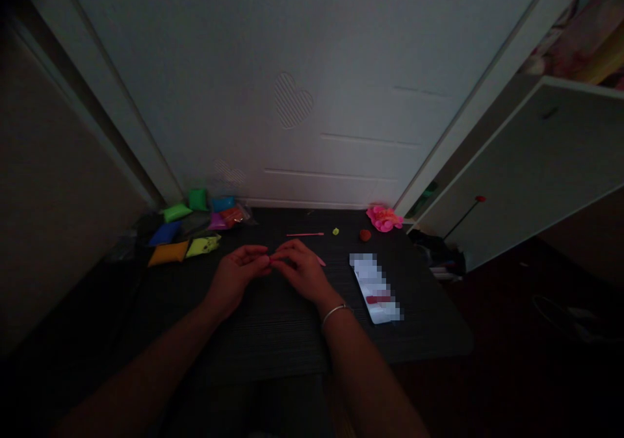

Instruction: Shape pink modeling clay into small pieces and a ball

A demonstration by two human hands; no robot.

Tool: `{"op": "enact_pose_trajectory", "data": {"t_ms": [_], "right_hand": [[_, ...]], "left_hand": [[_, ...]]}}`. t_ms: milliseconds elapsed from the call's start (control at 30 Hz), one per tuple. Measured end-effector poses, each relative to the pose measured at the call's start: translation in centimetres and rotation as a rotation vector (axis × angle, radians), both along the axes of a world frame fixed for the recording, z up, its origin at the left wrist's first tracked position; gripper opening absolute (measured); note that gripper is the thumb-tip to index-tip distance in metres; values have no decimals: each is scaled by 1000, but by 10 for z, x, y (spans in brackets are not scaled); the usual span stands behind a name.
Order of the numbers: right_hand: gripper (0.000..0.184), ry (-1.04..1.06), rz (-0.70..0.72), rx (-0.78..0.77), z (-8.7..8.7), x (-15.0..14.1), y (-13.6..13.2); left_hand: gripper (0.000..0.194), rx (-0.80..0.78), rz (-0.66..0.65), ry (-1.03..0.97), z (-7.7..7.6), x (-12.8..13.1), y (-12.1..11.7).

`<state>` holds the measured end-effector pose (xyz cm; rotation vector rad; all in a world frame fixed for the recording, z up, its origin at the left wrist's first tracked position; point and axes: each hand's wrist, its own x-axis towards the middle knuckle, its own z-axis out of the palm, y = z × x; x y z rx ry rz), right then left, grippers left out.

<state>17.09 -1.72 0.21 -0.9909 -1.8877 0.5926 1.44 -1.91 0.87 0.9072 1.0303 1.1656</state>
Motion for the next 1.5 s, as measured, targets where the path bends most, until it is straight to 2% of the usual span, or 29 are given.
{"op": "enact_pose_trajectory", "data": {"t_ms": [133, 267, 533, 700, 933, 1067, 1500], "right_hand": [[18, 19, 1, -15, 0, 0, 0], [11, 11, 0, -3, -1, -1, 1], [11, 49, -6, -21, -1, 0, 1], [32, 84, -75, -44, -2, 0, 1], [22, 126, -74, -58, -1, -3, 1], [14, 151, -76, -55, -1, -5, 1], [13, 170, -80, -115, 1, -6, 0]], "left_hand": [[36, 9, 5, 8, 0, 1, -1], [38, 29, -3, 8, -2, 1, -1], [38, -2, 3, -17, 2, 2, -3], [34, 20, 36, -73, 1, 1, -1], [26, 55, 16, -41, 1, 1, -2], [35, 60, 22, -7, 1, 2, -2], [22, 159, 61, 166, 1, 3, -3]]}}
